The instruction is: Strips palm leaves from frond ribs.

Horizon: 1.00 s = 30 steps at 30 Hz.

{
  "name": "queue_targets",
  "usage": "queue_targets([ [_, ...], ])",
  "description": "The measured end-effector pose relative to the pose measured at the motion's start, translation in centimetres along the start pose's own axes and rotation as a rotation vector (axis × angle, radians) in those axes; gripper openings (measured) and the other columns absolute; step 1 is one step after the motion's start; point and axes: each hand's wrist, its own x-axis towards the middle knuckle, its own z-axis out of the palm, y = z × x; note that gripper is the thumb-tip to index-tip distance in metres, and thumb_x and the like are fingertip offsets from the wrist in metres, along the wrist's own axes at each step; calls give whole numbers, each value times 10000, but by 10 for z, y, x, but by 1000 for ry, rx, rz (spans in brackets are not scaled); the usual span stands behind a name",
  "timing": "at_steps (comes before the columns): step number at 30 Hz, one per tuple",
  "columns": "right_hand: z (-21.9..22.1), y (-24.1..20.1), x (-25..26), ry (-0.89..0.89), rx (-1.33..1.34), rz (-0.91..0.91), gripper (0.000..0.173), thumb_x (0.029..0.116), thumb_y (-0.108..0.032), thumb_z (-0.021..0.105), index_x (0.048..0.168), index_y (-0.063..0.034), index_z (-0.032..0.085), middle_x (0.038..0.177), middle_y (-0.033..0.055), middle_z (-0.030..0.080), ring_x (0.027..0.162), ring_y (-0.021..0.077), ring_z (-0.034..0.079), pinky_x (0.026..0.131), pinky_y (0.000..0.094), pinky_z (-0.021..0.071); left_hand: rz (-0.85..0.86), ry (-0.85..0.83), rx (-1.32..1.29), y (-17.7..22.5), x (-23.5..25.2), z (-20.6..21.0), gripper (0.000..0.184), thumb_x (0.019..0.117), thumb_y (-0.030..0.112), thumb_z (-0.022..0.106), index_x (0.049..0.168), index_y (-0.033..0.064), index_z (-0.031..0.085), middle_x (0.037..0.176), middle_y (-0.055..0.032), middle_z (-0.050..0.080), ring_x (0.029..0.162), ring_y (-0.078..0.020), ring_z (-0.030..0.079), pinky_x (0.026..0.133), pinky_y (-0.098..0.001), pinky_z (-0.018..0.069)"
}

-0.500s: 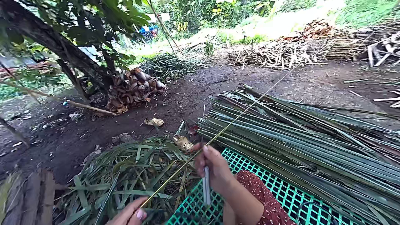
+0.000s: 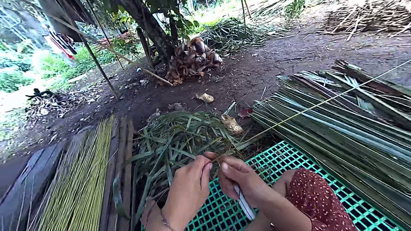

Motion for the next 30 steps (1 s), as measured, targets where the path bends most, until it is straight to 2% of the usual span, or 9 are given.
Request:
queue_targets([
  [6,12,3,-1,24,82,-54,390,1069,-169,397,1420,-45,514,633,-154,504,503,-47,475,482,115,420,168,159,190,2,-2,3,209,980,138,523,888,30,677,668,-60,640,568,-133,621,547,-231,520],
  [11,22,5,1,14,198,-55,436,1074,-204,425,1483,-55,427,613,-150,492,495,-43,478,478,116,421,220,203,290,4,1,2,218,995,139,518,875,38,670,687,-72,653,593,-159,650,540,-252,526],
  [15,28,7,1,23,181,-86,457,1067,-159,408,1514,-70,378,611,-155,485,499,-47,478,476,120,423,249,213,344,5,2,1,197,982,108,518,867,36,661,683,-82,655,593,-184,663,513,-276,523],
  [20,25,10,2,148,-8,-217,433,1054,-125,441,1457,33,453,622,-158,493,512,-56,474,491,118,424,320,188,381,7,5,2,176,977,84,525,874,38,660,712,-82,676,613,-193,674,510,-276,519],
  [24,1,4,3,283,-107,-313,305,1070,-162,430,1272,-21,612,597,-146,514,495,-45,488,488,129,445,348,190,384,6,5,1,217,1016,116,511,912,29,681,727,-90,687,632,-193,685,522,-275,525],
  [26,-18,-6,5,415,-89,-341,343,1078,-155,360,1295,-28,593,578,-122,528,470,-30,495,474,136,456,349,200,393,5,5,-2,234,1027,122,504,914,23,684,720,-90,685,627,-196,681,526,-275,523],
  [28,-29,-15,7,506,-25,-351,402,1082,-144,297,1377,-19,541,567,-88,524,448,-8,498,462,142,467,352,201,410,5,4,-1,229,1022,115,502,913,24,682,714,-89,677,621,-199,677,519,-276,518],
  [30,-27,-17,5,489,44,-307,402,1087,-160,293,1410,-42,501,562,-81,511,440,-2,496,454,142,464,347,199,417,4,5,1,224,1017,111,504,912,24,682,711,-91,674,615,-202,677,507,-278,516],
])
